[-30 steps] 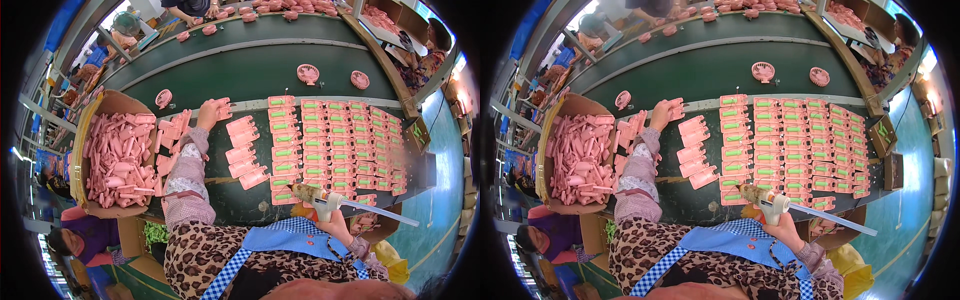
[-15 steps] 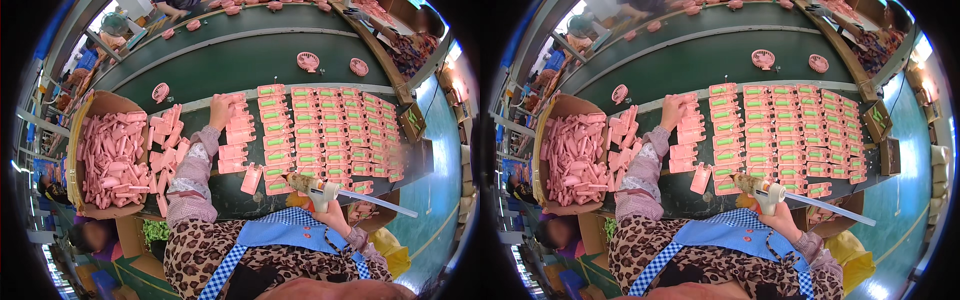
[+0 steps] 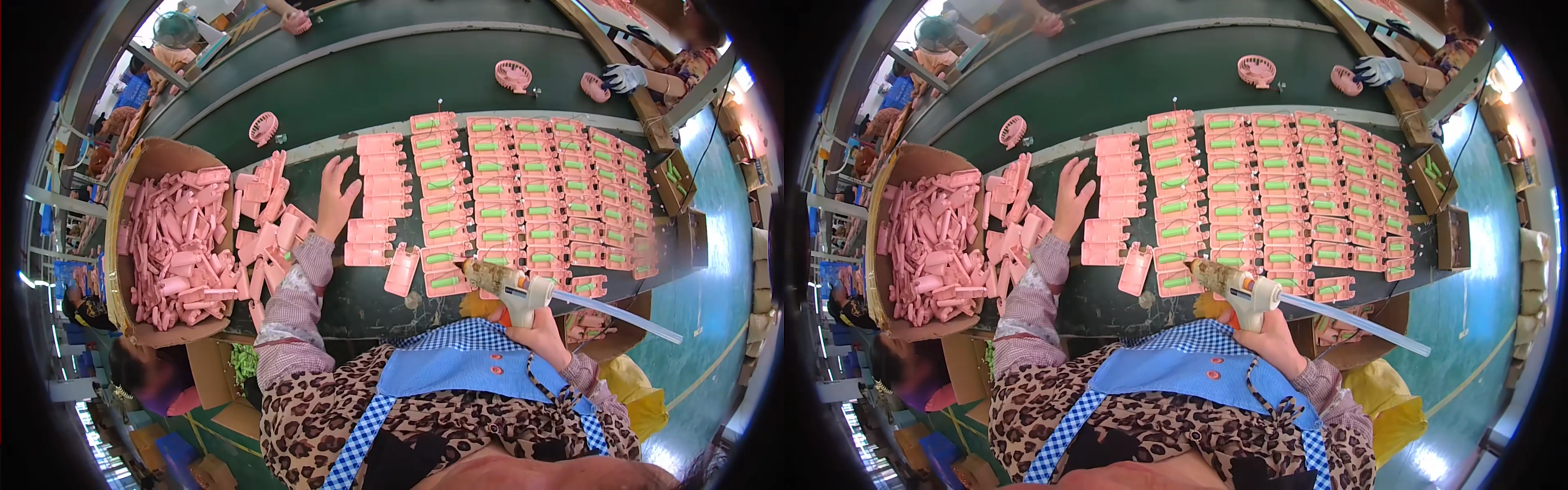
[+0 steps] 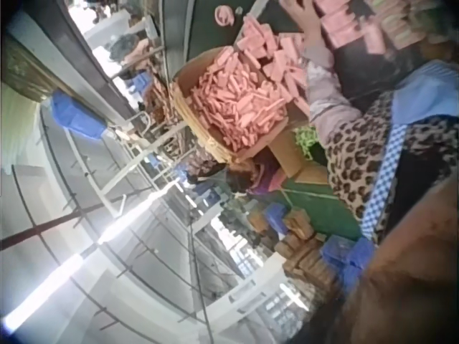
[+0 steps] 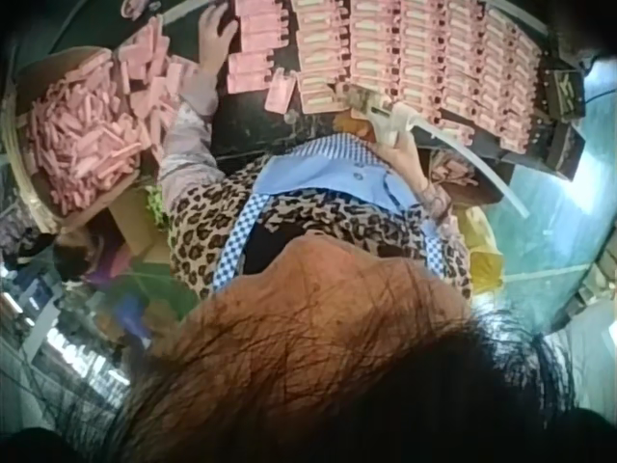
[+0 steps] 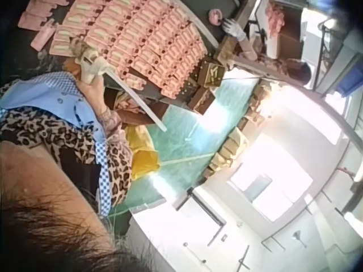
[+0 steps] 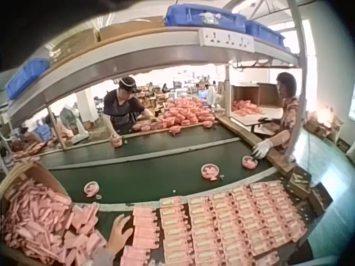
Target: Assembling pink plastic housing components by applying hot glue and inserting small green pieces.
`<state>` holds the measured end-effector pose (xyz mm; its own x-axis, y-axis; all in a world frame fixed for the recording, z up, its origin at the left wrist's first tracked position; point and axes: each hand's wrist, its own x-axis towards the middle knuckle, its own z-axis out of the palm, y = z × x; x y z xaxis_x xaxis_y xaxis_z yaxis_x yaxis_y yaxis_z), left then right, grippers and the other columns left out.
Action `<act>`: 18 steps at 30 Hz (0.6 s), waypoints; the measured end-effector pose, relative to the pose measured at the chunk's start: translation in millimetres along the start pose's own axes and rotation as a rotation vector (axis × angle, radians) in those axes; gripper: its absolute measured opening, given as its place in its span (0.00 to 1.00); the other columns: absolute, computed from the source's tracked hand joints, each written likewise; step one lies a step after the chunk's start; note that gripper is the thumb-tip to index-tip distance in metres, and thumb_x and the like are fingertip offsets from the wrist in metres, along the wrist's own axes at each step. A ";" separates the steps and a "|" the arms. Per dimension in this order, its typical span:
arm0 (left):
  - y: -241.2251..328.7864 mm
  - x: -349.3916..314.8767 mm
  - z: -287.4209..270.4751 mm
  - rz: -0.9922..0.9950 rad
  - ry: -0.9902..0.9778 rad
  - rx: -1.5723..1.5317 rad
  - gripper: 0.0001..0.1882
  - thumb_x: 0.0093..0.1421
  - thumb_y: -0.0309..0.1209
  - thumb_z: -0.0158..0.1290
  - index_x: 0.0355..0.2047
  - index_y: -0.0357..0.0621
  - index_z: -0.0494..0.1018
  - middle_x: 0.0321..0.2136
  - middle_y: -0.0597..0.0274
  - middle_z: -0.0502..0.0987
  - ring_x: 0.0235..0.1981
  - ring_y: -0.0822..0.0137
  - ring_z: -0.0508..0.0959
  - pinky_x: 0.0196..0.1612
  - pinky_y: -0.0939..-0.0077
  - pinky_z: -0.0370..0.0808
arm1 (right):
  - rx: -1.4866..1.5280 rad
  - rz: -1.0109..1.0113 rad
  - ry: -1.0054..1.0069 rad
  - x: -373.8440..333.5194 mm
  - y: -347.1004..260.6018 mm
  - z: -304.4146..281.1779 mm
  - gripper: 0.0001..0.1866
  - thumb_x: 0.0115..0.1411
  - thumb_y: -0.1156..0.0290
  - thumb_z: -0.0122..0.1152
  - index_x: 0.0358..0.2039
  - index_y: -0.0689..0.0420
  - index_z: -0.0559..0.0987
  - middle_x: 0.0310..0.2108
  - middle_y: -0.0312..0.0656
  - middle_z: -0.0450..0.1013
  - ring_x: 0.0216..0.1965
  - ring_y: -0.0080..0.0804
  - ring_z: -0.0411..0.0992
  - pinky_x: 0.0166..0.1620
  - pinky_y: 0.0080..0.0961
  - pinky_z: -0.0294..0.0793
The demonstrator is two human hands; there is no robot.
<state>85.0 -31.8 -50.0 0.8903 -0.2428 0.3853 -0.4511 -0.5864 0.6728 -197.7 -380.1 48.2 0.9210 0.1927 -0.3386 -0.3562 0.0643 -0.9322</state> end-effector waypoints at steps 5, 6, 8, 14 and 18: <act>32.1 -36.8 18.6 -0.024 -0.042 0.022 0.28 0.59 0.35 0.53 0.59 0.44 0.62 0.61 0.44 0.57 0.62 0.48 0.59 0.64 0.60 0.56 | 0.098 -0.015 0.004 -3.4 0.4 1.9 0.30 0.45 0.84 0.54 0.53 0.67 0.67 0.39 0.43 0.74 0.44 0.28 0.72 0.51 0.26 0.70; 33.0 -38.3 25.2 -0.024 -0.026 0.002 0.27 0.60 0.34 0.52 0.59 0.42 0.61 0.60 0.43 0.57 0.62 0.47 0.58 0.64 0.61 0.56 | 0.089 -0.012 0.003 -4.2 1.8 1.6 0.30 0.44 0.84 0.55 0.53 0.67 0.67 0.39 0.43 0.74 0.44 0.28 0.72 0.51 0.26 0.70; 38.4 -33.7 38.0 -0.048 0.021 -0.084 0.27 0.60 0.33 0.51 0.59 0.42 0.61 0.60 0.42 0.58 0.62 0.47 0.58 0.64 0.61 0.56 | 0.073 -0.022 -0.015 -4.7 6.5 -1.1 0.30 0.45 0.84 0.55 0.52 0.67 0.67 0.41 0.43 0.74 0.45 0.30 0.72 0.52 0.27 0.69; 61.9 -38.0 27.6 -0.096 0.195 -0.101 0.24 0.58 0.28 0.53 0.55 0.40 0.64 0.58 0.45 0.61 0.60 0.51 0.63 0.62 0.62 0.59 | 0.080 0.006 0.013 -11.2 0.9 0.0 0.29 0.44 0.85 0.54 0.52 0.67 0.67 0.42 0.44 0.74 0.46 0.31 0.72 0.52 0.27 0.69; 97.3 -87.6 -0.9 -0.091 0.136 -0.050 0.20 0.55 0.30 0.56 0.48 0.40 0.69 0.47 0.53 0.70 0.47 0.59 0.70 0.50 0.65 0.66 | 0.118 0.001 0.027 -12.0 3.0 -0.7 0.29 0.44 0.86 0.52 0.52 0.68 0.66 0.42 0.45 0.73 0.46 0.32 0.72 0.52 0.28 0.69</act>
<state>-36.9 -66.9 -17.7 0.9124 -0.0817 0.4010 -0.3746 -0.5611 0.7382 -209.8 -382.9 49.4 0.9240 0.1664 -0.3442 -0.3716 0.1792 -0.9109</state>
